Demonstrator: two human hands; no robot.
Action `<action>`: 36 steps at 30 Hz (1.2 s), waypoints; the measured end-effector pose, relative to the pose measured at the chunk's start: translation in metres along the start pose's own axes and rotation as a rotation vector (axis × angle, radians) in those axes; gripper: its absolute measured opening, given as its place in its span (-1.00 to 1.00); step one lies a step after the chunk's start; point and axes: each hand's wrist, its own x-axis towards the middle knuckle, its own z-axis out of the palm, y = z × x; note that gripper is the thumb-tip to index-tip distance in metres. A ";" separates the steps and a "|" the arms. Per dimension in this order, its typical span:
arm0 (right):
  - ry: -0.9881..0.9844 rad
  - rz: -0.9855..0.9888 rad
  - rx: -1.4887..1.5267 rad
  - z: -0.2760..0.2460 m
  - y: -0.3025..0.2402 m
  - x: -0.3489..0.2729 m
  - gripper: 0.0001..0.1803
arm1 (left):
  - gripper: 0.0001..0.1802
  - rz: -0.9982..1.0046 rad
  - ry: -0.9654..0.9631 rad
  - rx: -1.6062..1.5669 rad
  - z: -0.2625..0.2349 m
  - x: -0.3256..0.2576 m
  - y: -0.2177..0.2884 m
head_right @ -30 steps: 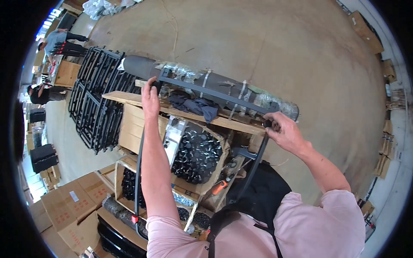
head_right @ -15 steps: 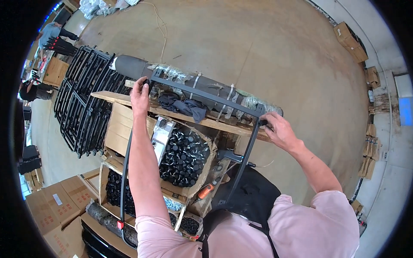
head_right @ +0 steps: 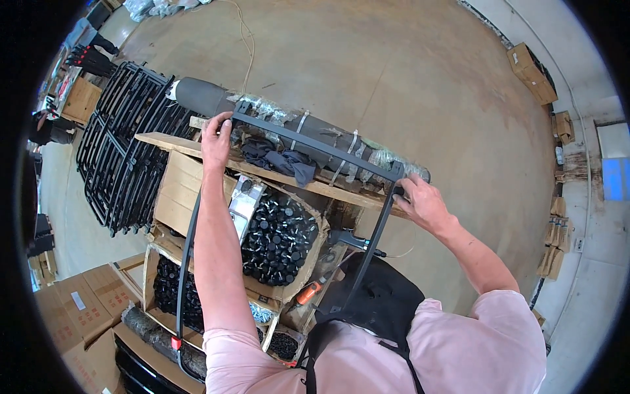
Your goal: Assembling leaf blower components by attaching plastic housing with screws and securing cables with zip ties.
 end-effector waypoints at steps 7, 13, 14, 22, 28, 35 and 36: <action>0.096 -0.079 -0.105 0.006 0.002 0.009 -0.70 | -0.66 -0.096 0.004 -0.284 -0.002 -0.004 -0.002; 0.075 -0.068 -0.133 0.007 0.002 0.016 -0.72 | -0.65 -0.025 0.012 -0.059 -0.005 -0.002 0.000; 0.009 -0.023 -0.173 0.006 0.003 0.017 -0.70 | -0.65 -0.067 0.010 -0.011 -0.002 -0.003 0.006; -0.173 0.013 -0.181 -0.013 -0.003 0.019 -0.61 | -0.65 -0.075 0.054 -0.257 0.001 -0.004 -0.005; -0.276 0.133 -0.338 -0.025 -0.016 0.025 -0.57 | -0.67 -0.126 0.029 -0.033 0.002 -0.004 0.016; -0.069 -0.013 -0.190 0.001 -0.002 0.029 -0.53 | -0.67 0.029 0.108 -0.132 0.000 -0.003 -0.010; -0.113 0.050 -0.192 0.002 -0.002 0.030 -0.53 | -0.67 0.027 0.112 -0.133 0.000 -0.003 -0.012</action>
